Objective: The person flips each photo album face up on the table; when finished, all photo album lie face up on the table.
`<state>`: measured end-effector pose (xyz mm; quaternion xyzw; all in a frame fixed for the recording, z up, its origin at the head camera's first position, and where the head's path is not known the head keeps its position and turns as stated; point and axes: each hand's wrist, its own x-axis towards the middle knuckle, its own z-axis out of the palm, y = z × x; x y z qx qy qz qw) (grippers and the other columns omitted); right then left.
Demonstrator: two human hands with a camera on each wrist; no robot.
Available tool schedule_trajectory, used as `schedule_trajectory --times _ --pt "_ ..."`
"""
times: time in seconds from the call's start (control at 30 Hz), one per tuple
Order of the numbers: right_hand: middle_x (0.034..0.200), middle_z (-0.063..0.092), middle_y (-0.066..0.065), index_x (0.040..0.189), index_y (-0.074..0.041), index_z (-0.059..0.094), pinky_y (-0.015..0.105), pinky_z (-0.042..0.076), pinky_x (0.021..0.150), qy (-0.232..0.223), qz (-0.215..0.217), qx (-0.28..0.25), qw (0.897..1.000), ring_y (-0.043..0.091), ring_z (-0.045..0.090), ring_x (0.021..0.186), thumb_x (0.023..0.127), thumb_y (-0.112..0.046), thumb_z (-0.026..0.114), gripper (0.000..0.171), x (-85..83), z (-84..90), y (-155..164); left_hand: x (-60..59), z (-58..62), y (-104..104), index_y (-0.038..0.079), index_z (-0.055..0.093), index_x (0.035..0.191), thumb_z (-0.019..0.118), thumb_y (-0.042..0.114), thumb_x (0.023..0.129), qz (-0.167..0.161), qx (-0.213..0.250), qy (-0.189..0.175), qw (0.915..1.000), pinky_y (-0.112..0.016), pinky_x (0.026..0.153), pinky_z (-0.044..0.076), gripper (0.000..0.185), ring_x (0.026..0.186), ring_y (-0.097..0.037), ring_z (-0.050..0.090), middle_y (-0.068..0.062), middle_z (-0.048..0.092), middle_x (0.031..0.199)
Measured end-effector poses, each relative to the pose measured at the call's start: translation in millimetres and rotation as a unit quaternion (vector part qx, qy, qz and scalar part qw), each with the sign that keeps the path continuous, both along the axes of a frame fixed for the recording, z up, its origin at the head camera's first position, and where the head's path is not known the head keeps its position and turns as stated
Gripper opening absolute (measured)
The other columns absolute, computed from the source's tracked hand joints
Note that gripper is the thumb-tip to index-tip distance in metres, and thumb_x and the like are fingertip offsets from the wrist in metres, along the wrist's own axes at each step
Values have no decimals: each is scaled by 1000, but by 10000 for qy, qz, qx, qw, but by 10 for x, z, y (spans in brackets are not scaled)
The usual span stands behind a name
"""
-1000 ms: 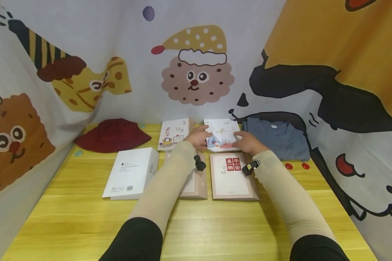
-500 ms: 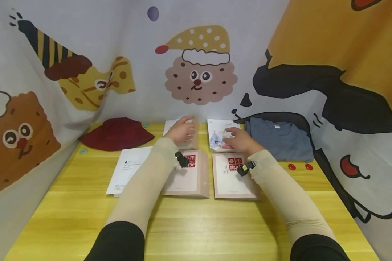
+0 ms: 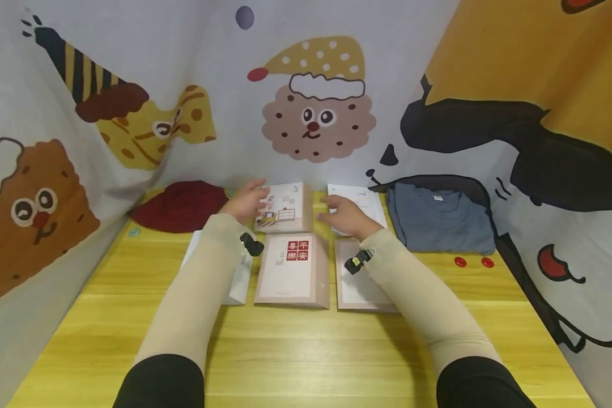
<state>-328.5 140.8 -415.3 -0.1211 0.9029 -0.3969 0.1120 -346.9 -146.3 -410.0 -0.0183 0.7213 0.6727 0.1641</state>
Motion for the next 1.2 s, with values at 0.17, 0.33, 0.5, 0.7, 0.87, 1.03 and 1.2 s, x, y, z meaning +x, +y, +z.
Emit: schedule_trajectory --times 0.17,0.33,0.5,0.7,0.87,1.03,1.2 --pt "159 46 27 161 -9 42 57 47 114 -214 122 -38 9997 44 48 143 102 -34 69 69 -22 -29 -215 23 -16 -125 12 12 171 44 21 112 -366 -490 -83 9981 -55 124 33 67 151 -45 33 -26 30 167" --pt "160 45 25 163 -10 37 59 44 116 -387 225 -1 9990 43 47 145 100 -38 71 77 -50 -65 -352 59 -30 -191 13 20 169 46 5 107 -377 -1119 -94 9930 -54 117 42 68 137 -37 45 -25 38 161" --pt "165 41 21 165 -10 35 57 35 123 -560 331 -36 9979 42 43 149 99 -38 73 81 -116 -145 -445 22 -78 -236 7 23 168 47 -1 104 -489 -1690 -152 9843 -36 96 54 69 110 -24 57 -24 43 157" --pt "173 27 15 167 -11 29 52 17 131 -799 196 -149 9965 35 24 160 97 -37 75 88 -176 -224 -516 -112 -154 -243 -3 18 166 48 4 106 -942 -2574 -80 9617 -25 91 55 68 116 -26 59 -29 42 159" --pt "175 21 13 168 -13 28 53 13 132 -887 108 -355 9954 35 19 162 97 -32 76 88 -164 -209 -531 -158 -165 -214 -2 15 167 47 4 104 -1173 -2818 -53 9523 -32 96 57 71 128 -33 56 -29 41 160" --pt "175 23 14 168 -19 28 57 15 130 -912 28 -432 9949 39 21 160 97 -30 75 86 -151 -180 -523 -154 -149 -178 1 17 168 44 3 105 -1240 -2504 -212 9599 -40 98 59 68 121 -35 62 -29 47 154" --pt "174 24 17 168 -21 29 58 17 130 -908 39 -473 9947 41 24 159 97 -23 75 85 -157 -179 -517 -183 -190 -185 7 17 169 44 4 105 -1200 -2392 -346 9629 -36 88 60 69 110 -29 63 -27 48 153"
